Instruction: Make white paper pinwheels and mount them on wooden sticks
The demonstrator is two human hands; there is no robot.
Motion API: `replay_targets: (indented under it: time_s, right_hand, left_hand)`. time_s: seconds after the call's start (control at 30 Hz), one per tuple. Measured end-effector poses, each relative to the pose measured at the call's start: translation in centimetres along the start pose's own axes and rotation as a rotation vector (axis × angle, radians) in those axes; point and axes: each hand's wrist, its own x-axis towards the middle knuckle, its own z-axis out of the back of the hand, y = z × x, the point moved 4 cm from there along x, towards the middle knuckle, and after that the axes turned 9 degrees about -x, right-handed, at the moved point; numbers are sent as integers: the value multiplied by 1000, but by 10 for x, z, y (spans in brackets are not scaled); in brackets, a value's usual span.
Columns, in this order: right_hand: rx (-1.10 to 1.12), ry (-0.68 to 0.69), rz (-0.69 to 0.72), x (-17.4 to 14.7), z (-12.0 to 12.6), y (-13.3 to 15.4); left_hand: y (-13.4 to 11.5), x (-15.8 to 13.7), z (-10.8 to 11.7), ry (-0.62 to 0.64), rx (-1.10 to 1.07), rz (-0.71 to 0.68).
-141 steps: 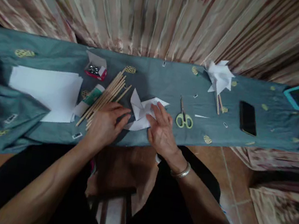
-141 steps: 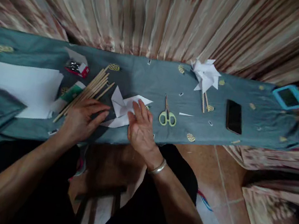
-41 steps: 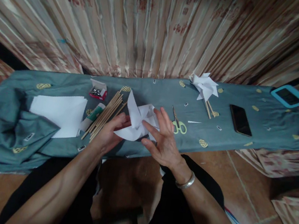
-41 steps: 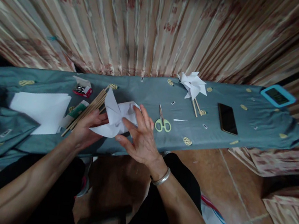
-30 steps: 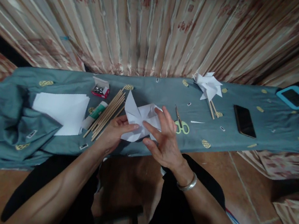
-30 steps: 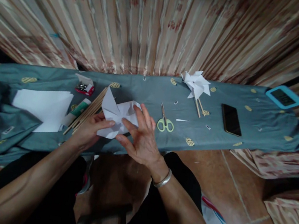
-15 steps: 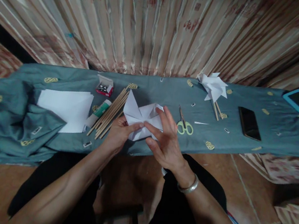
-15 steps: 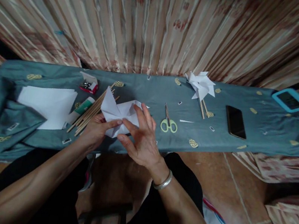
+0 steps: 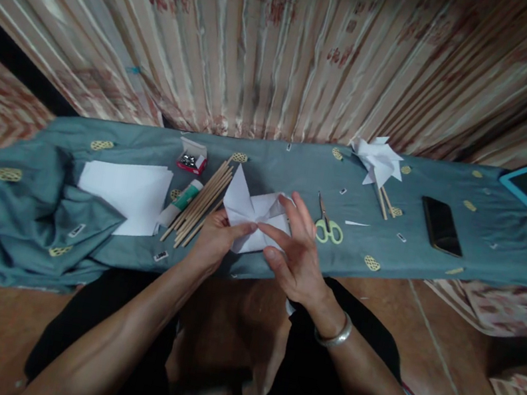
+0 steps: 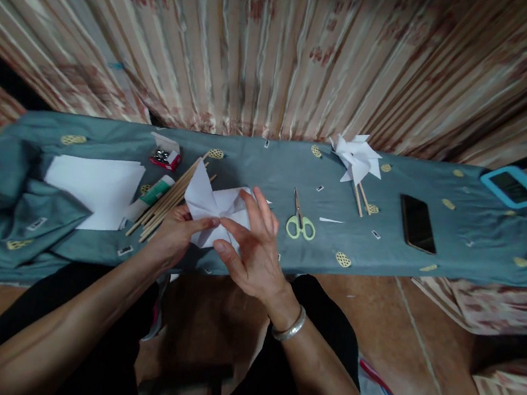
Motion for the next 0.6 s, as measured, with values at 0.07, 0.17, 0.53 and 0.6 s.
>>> replay_targets:
  time_s: [0.07, 0.17, 0.53, 0.6]
  right_hand:
    - [-12, -4, 16, 1, 0, 3]
    - [-16, -32, 32, 6, 5, 7]
    - [184, -100, -235, 50, -33, -7]
    - [147, 48, -171, 72, -50, 2]
  left_hand:
    - [-1, -1, 1, -9, 6, -3]
    - [-4, 0, 6, -40, 9, -21]
    - [-90, 10, 78, -330, -198, -397]
    - [-114, 7, 100, -414, -209, -524]
